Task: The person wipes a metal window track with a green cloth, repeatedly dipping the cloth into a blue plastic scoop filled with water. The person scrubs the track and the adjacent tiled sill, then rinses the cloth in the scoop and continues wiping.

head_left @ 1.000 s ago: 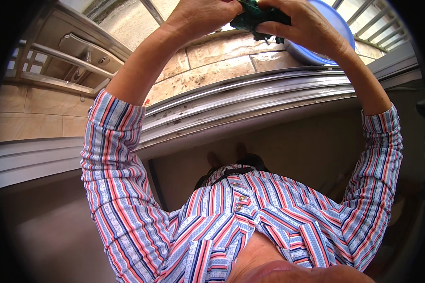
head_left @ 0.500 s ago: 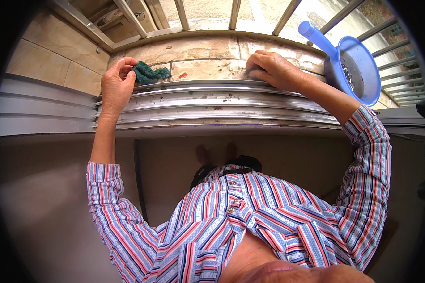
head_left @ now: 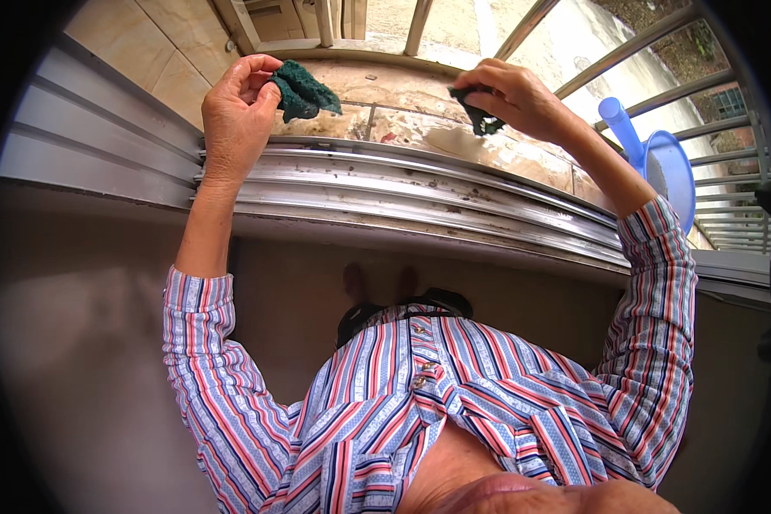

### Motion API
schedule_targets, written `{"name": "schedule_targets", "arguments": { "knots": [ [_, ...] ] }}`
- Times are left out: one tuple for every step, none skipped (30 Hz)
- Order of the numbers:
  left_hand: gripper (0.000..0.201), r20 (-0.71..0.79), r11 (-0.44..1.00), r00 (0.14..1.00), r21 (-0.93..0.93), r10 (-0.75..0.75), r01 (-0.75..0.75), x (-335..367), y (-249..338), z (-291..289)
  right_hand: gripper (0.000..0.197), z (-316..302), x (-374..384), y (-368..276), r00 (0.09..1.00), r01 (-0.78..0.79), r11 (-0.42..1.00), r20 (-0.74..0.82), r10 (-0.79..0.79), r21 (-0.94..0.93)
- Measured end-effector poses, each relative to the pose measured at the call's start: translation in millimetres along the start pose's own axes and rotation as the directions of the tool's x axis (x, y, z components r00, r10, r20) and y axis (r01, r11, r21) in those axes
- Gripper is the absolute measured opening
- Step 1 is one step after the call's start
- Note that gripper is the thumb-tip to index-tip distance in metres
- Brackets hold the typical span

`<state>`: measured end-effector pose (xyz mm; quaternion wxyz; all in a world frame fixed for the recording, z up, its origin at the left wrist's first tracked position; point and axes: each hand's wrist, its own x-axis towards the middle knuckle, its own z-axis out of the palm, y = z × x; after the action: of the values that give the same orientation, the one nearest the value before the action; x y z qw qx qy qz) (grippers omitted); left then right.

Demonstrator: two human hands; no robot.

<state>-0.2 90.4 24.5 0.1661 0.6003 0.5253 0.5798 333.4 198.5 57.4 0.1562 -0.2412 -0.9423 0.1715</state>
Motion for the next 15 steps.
{"name": "schedule_targets", "arguments": {
  "knots": [
    [0.022, -0.028, 0.999, 0.999, 0.014, -0.029, 0.029, 0, -1, -2, 0.026, -6, -19, -1, 0.994, -0.067, 0.996, 0.079, 0.072, -0.064],
    [0.022, -0.045, 1.000, 0.999, 0.011, -0.012, 0.012, 0, -2, -5, 0.033, -10, -37, -4, 0.963, -0.215, 0.975, 0.177, 0.202, 0.056],
    [0.023, -0.054, 0.998, 0.997, 0.000, 0.056, -0.056, 0, -4, -7, 0.042, -10, -46, -4, 0.936, -0.268, 0.958, 0.266, 0.233, 0.105],
    [0.023, -0.077, 1.000, 0.997, 0.012, -0.005, 0.006, -2, -7, -10, 0.042, -9, -55, -5, 0.958, -0.133, 0.985, 0.268, 0.099, 0.111],
    [0.023, -0.087, 1.000, 0.996, 0.016, -0.014, 0.016, -5, -9, -13, 0.040, -4, -54, -4, 0.968, -0.072, 0.992, 0.249, 0.045, 0.101],
    [0.023, -0.102, 0.999, 0.994, 0.028, -0.031, 0.034, -8, -12, -16, 0.038, 1, -51, -5, 0.960, -0.091, 0.994, 0.270, 0.071, 0.063],
    [0.023, -0.120, 0.999, 0.992, 0.016, -0.034, 0.036, -10, -14, -19, 0.032, 10, -41, -5, 0.970, -0.062, 0.989, 0.243, 0.028, 0.133],
    [0.023, -0.142, 0.999, 0.989, 0.011, -0.045, 0.047, -14, -15, -22, 0.030, 20, -28, -6, 0.979, 0.073, 0.982, 0.178, -0.104, 0.175],
    [0.023, -0.163, 0.994, 0.981, 0.015, -0.102, 0.106, -16, -16, -23, 0.028, 31, -13, -10, 0.971, 0.147, 0.972, 0.162, -0.177, 0.185],
    [0.024, -0.165, 0.996, 0.982, -0.013, -0.089, 0.088, -19, -17, -24, 0.027, 43, 5, -14, 0.954, 0.232, 0.951, 0.144, -0.264, 0.204],
    [0.024, -0.163, 0.993, 0.979, -0.032, -0.120, 0.117, -21, -17, -25, 0.027, 56, 25, -18, 0.944, 0.296, 0.933, 0.090, -0.319, 0.205],
    [0.025, -0.166, 0.994, 0.980, -0.057, -0.106, 0.098, -23, -18, -24, 0.026, 67, 44, -23, 0.926, 0.358, 0.912, 0.049, -0.374, 0.199],
    [0.025, -0.182, 0.992, 0.975, -0.027, -0.124, 0.121, -24, -18, -23, 0.025, 77, 62, -28, 0.912, 0.388, 0.899, 0.054, -0.406, 0.201],
    [0.026, -0.203, 0.995, 0.975, -0.003, -0.096, 0.097, -26, -17, -22, 0.023, 83, 73, -33, 0.896, 0.429, 0.879, 0.025, -0.443, 0.206],
    [0.026, -0.223, 0.997, 0.972, 0.022, -0.067, 0.074, -28, -17, -21, 0.023, 83, 79, -35, 0.913, 0.382, 0.898, 0.060, -0.403, 0.217]
  ]
}}
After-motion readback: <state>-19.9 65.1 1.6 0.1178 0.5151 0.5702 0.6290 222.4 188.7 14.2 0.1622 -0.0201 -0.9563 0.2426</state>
